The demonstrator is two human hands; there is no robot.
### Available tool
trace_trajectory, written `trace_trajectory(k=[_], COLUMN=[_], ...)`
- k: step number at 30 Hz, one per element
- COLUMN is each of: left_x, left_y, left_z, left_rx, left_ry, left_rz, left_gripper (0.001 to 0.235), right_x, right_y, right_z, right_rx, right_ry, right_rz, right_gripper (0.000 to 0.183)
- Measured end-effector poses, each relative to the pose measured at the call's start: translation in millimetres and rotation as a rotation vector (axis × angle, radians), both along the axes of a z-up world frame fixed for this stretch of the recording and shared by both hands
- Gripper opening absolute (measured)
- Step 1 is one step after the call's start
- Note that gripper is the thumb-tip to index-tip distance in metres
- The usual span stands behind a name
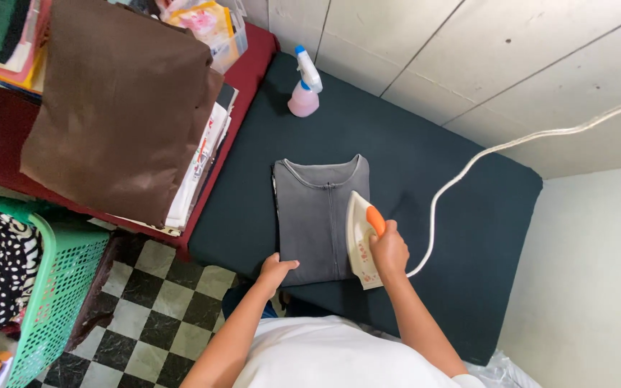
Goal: Iron and fold various items of clothing.
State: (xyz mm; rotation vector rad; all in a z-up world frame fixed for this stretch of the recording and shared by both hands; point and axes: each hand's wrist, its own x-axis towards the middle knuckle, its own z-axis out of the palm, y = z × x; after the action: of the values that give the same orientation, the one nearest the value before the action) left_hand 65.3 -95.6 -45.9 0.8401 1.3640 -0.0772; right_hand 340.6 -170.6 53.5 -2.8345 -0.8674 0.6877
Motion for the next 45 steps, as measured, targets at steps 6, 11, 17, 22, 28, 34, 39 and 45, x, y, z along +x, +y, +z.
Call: trace_trajectory(k=[6, 11, 17, 22, 28, 34, 39, 45], left_x=[-0.7, 2.0, -0.8, -4.5, -35.2, -47.4, -17.6, 4.3], left_y=[-4.9, 1.3, 0.6, 11.2, 20.9, 31.8, 61.4, 75.3], left_z=[-0.3, 8.3, 11.7, 44.1, 60.4, -30.7, -23.6, 34.4], left_rx=[-0.056, -0.106, -0.066, -0.095, -0.195, -0.129, 0.031, -0.061], left_ry=[-0.158, -0.179, -0.288, -0.238, -0.219, -0.294, -0.378, -0.381], left_rz=[0.09, 0.087, 0.112, 0.044, 0.066, 0.027, 0.186, 0.074], left_gripper=[0.061, 0.066, 0.07, 0.079, 0.079, 0.067, 0.059, 0.068], right_x=[30.0, 57.1, 40.7, 17.2, 1.3, 4.0, 5.3, 6.0], right_y=[-3.8, -21.0, -34.2, -62.7, -53.4, -33.2, -13.4, 7.8], right_z=[-14.1, -20.7, 15.5, -76.0, -150.1, -145.9, -110.7, -45.7], right_rx=[-0.027, -0.034, 0.053, 0.549, 0.352, 0.164, 0.276, 0.362], right_ry=[-0.045, -0.085, -0.357, -0.164, 0.418, 0.574, 1.011, 1.184], right_rz=[-0.087, -0.171, -0.001, 0.397, -0.32, -0.352, -0.549, -0.468], right_gripper=[0.037, 0.048, 0.057, 0.055, 0.061, 0.055, 0.053, 0.061])
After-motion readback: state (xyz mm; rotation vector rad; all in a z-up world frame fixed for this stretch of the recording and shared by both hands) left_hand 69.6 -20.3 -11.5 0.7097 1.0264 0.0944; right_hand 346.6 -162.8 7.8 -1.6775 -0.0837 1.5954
